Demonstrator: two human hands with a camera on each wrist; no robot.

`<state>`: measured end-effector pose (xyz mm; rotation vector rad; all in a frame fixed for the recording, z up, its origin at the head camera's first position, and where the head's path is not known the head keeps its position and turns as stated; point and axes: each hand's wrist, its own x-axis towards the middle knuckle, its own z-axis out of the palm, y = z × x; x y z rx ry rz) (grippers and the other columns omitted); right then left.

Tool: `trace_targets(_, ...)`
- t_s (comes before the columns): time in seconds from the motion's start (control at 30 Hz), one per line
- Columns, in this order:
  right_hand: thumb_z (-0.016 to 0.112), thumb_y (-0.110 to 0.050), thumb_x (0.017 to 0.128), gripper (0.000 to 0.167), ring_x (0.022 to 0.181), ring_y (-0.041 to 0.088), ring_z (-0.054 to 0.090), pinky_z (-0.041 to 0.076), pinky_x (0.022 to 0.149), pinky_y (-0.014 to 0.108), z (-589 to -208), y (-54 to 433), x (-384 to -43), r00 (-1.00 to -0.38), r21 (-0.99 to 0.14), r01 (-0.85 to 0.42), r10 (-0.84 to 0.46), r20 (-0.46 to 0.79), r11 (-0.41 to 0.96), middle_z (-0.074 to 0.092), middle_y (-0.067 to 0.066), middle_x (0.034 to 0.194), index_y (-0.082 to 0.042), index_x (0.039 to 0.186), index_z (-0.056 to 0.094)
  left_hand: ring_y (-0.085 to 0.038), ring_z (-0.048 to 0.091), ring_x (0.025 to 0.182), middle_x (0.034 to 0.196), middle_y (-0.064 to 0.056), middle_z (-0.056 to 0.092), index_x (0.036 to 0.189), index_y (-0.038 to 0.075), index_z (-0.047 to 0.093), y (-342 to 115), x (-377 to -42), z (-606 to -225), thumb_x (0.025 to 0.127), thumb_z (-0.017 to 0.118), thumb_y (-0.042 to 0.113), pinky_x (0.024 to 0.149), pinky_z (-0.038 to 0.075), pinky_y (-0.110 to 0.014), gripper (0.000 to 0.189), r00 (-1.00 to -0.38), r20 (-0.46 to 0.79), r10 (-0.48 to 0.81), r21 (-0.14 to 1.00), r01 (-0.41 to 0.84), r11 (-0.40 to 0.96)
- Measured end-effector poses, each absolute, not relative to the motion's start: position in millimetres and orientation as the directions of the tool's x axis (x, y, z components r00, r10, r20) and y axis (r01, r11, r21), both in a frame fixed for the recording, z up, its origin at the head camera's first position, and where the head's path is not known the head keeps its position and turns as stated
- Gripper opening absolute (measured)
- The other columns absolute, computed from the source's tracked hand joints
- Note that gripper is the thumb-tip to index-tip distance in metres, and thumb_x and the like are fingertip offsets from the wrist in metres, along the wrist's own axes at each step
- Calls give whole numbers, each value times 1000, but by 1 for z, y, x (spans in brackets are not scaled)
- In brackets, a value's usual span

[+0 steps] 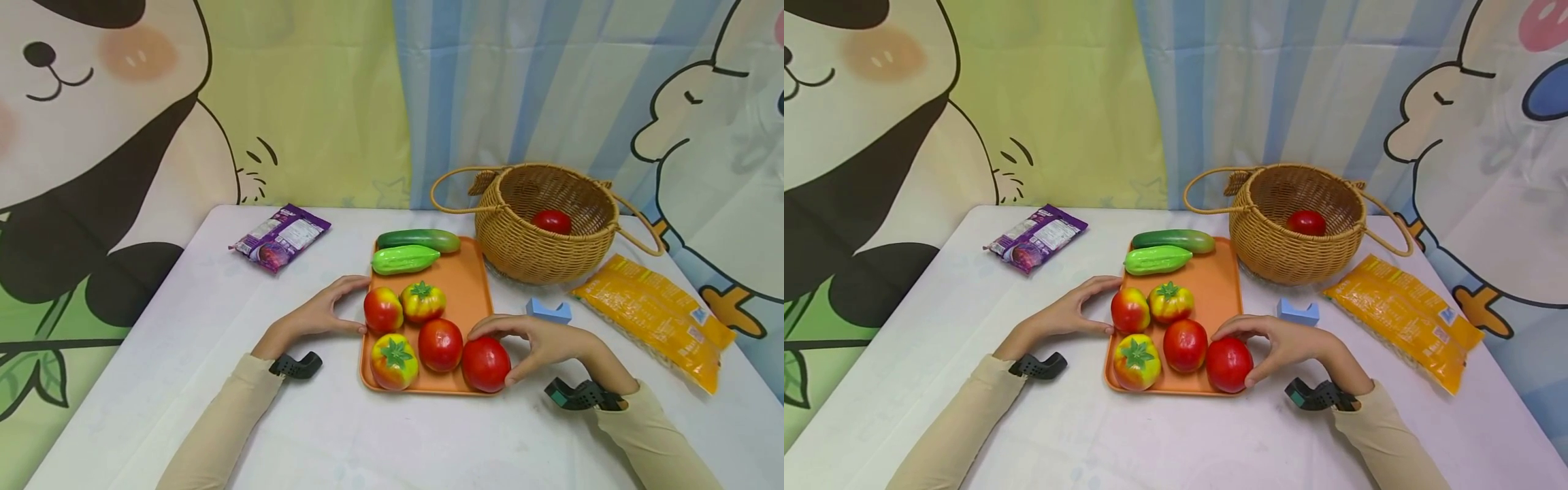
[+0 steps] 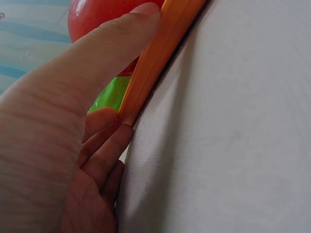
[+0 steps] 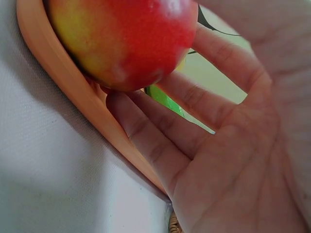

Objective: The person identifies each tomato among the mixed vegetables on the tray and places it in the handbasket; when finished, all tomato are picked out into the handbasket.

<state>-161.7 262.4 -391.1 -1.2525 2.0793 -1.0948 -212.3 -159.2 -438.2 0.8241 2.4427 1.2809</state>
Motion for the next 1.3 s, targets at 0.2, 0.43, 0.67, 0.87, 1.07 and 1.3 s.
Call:
trace_targets(0.2,81,-19,81,61,128,13,46,42,107,30,-390,262,-161,-473,-821,-503,-881,-1,271,54,5,137,-13,136,53,-24,28,144,153,-2,35,149,18,41,-159,-213,-438,73,87,33,119,20,-50,89,-802,39,596,812,372,449)
trace_targets(0.43,80,-21,83,61,129,12,46,43,105,30,-388,262,-159,-466,-816,-511,-885,-1,270,53,7,138,-13,137,53,-25,29,144,153,-4,36,149,17,41,-159,-213,-439,73,87,33,119,20,-50,89,-798,48,600,806,386,449)
trace_targets(0.67,79,-19,84,61,128,10,46,46,103,32,-386,266,-159,-475,-818,-500,-880,-17,285,52,6,139,-14,138,52,-24,28,144,153,-3,35,149,18,41,-159,-213,-439,73,87,33,119,20,-50,89,-801,42,597,811,376,448)
trace_targets(0.87,78,-16,84,61,128,7,44,47,102,36,-380,269,-158,-506,-806,-498,-862,-31,321,53,4,139,-14,138,51,-24,28,144,153,-3,35,149,18,41,-159,-214,-439,73,87,34,119,20,-50,90,-801,43,597,810,378,448)
trace_targets(1.07,79,-12,82,62,126,6,45,47,100,34,-373,273,-156,-542,-803,-493,-840,-17,334,53,3,138,-14,138,52,-24,28,144,153,-3,35,149,18,41,-159,-214,-439,73,87,34,119,20,-49,90,-802,44,596,805,382,454)
trace_targets(1.3,78,-12,83,62,126,3,45,47,100,30,-367,279,-155,-583,-796,-491,-813,-3,355,53,3,139,-14,138,52,-24,28,144,153,-3,35,149,19,41,-160,-213,-440,74,87,34,119,20,-50,90,-802,41,596,804,381,457)
